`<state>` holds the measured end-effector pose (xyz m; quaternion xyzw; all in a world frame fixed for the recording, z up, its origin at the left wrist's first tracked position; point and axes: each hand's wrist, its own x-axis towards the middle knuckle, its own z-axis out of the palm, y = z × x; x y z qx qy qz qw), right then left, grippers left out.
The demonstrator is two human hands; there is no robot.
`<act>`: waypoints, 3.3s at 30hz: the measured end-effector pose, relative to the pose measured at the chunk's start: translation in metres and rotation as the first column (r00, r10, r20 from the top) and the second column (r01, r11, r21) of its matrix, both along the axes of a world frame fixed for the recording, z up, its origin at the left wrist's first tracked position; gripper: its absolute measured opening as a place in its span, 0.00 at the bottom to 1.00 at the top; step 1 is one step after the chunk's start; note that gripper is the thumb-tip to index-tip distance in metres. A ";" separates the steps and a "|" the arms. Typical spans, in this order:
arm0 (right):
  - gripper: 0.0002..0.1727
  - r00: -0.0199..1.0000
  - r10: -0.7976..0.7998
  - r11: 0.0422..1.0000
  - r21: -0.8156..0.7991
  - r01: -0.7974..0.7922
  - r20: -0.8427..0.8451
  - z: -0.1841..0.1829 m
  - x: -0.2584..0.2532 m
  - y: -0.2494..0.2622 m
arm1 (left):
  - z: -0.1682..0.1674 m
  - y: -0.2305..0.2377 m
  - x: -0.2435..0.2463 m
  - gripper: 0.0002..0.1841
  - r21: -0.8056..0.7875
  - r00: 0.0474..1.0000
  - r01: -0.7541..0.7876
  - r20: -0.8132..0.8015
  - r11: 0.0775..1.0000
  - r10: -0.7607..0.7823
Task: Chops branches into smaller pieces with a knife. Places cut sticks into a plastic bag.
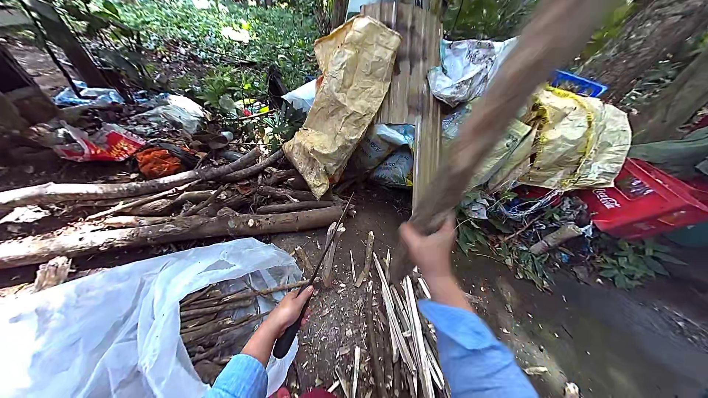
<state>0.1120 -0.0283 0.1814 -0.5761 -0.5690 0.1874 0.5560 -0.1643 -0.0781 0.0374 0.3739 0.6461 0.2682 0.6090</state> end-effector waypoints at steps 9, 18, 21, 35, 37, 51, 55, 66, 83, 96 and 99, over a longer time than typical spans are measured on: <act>0.48 0.954 0.278 0.399 -0.917 -0.008 0.112 -0.237 0.001 -0.064 | -0.068 -0.028 -0.024 0.30 -0.198 0.978 0.094 -0.166 0.976 -0.128; 0.40 0.979 -0.049 0.664 -0.739 -0.114 -0.195 -0.224 0.003 -0.093 | -0.073 -0.014 0.002 0.29 -0.190 0.995 0.025 -0.088 0.981 -0.042; 0.49 0.994 -0.032 0.828 -0.560 -0.032 -0.104 -0.162 0.015 -0.062 | -0.074 -0.005 0.003 0.28 -0.175 0.996 0.023 -0.082 0.984 -0.037; 0.47 0.944 0.269 0.347 -0.934 0.089 0.190 -0.273 0.001 -0.058 | -0.101 0.009 0.002 0.28 -0.205 0.996 0.013 -0.089 0.979 -0.032; 0.45 0.989 0.145 0.399 -0.914 -0.070 -0.013 -0.292 -0.010 -0.073 | -0.106 0.007 0.003 0.29 -0.195 0.996 0.004 -0.090 0.981 -0.022; 0.50 0.974 -0.002 0.723 -0.673 0.157 0.226 -0.222 0.007 -0.020 | -0.125 0.026 0.017 0.27 -0.147 0.998 0.017 -0.054 0.989 -0.025; 0.47 0.861 0.351 0.323 -0.910 0.259 0.370 -0.268 0.018 -0.026 | -0.129 0.027 0.016 0.28 -0.205 0.997 0.030 -0.068 0.978 -0.045; 0.46 0.987 0.106 0.310 -0.947 0.085 0.123 -0.335 -0.028 -0.110 | -0.151 0.020 0.031 0.30 -0.216 0.999 -0.014 -0.038 0.976 0.006; 0.36 0.970 0.180 0.328 -0.920 -0.213 -0.161 -0.293 -0.106 -0.065 | -0.051 0.093 0.073 0.57 0.539 0.947 -0.054 -0.240 0.841 0.215; 0.09 0.591 -0.299 0.367 -0.662 -0.654 -0.750 -0.316 -0.031 -0.075 | -0.051 0.131 0.038 0.13 0.584 0.915 0.341 -0.386 0.737 -0.118; 0.27 0.875 -0.073 0.334 -0.838 -0.431 -0.479 -0.322 -0.032 -0.071 | -0.043 0.138 0.031 0.15 0.484 0.942 0.256 -0.320 0.837 -0.103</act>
